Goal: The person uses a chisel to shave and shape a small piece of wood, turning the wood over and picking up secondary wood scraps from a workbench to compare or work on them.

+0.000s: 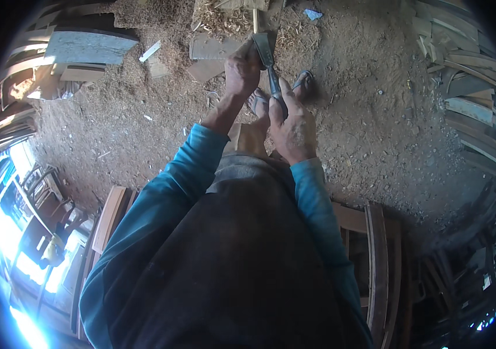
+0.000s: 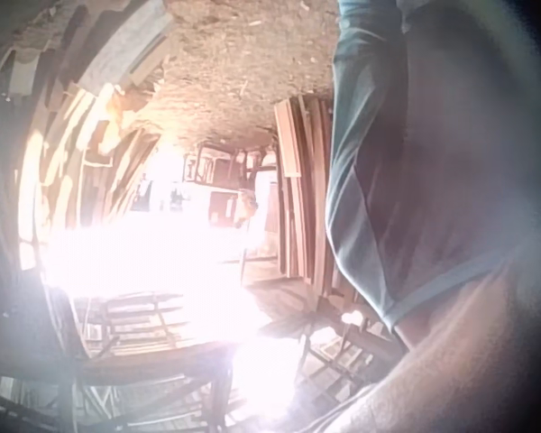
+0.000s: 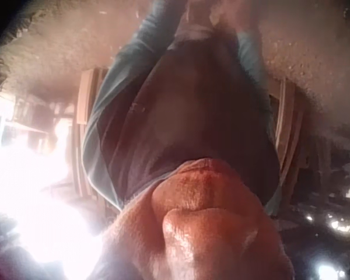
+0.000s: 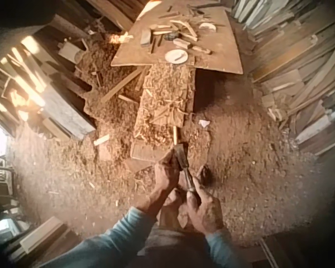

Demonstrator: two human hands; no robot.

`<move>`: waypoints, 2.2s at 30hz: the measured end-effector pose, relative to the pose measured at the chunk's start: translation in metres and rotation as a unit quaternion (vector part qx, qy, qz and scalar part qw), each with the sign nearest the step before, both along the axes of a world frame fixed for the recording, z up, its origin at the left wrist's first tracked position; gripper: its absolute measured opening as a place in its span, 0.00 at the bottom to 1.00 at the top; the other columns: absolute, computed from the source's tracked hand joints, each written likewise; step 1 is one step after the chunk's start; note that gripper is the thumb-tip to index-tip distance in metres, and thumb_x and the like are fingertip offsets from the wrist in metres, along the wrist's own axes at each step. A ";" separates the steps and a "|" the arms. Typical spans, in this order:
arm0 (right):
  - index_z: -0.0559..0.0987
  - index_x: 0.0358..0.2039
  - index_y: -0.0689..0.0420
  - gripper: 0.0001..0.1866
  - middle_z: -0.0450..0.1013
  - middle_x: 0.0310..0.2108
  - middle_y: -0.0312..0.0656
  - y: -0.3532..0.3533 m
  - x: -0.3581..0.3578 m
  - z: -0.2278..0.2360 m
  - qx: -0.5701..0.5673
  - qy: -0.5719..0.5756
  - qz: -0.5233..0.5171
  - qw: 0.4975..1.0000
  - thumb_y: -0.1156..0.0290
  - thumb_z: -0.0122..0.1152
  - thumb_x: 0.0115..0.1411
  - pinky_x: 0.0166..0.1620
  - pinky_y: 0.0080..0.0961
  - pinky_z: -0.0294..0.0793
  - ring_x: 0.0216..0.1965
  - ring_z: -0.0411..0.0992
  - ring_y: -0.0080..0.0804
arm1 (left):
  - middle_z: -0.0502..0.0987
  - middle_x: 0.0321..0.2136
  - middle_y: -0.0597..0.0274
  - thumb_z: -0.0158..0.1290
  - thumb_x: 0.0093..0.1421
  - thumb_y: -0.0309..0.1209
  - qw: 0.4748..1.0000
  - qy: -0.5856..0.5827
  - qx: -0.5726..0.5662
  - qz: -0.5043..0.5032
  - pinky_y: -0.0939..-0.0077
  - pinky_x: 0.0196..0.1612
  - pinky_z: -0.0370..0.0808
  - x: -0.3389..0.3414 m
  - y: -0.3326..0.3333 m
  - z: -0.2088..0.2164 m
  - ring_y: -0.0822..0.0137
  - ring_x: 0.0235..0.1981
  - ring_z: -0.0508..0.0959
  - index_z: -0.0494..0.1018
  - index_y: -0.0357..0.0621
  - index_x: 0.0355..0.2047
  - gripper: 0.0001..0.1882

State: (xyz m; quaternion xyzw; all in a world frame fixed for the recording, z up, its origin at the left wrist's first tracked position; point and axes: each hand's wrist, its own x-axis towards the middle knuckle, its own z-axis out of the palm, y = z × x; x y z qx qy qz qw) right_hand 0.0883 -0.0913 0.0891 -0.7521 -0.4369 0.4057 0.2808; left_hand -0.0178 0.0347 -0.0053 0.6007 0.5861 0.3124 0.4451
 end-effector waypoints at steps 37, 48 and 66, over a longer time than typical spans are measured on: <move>0.72 0.64 0.60 0.26 0.77 0.52 0.62 0.015 -0.019 -0.003 0.058 -0.055 -0.021 0.997 0.60 0.53 0.71 0.56 0.45 0.76 0.54 0.76 0.62 | 0.81 0.30 0.63 0.47 0.75 0.36 0.981 -0.156 -0.111 -0.038 0.76 0.35 0.77 -0.012 0.006 0.001 0.77 0.30 0.77 0.71 0.39 0.65 0.22; 0.70 0.65 0.64 0.28 0.75 0.56 0.61 0.049 -0.003 -0.025 0.037 0.105 -0.090 0.990 0.58 0.53 0.71 0.58 0.41 0.75 0.56 0.76 0.56 | 0.82 0.30 0.63 0.45 0.76 0.35 0.976 -0.192 -0.088 -0.052 0.76 0.33 0.78 -0.011 0.010 0.001 0.75 0.28 0.78 0.67 0.38 0.67 0.23; 0.69 0.64 0.68 0.27 0.68 0.61 0.68 -0.006 -0.015 -0.001 0.043 0.009 0.003 0.999 0.67 0.56 0.69 0.64 0.47 0.68 0.62 0.68 0.63 | 0.82 0.43 0.55 0.44 0.76 0.33 0.984 -0.171 -0.018 0.043 0.75 0.42 0.79 0.005 0.002 -0.033 0.72 0.41 0.80 0.66 0.37 0.67 0.23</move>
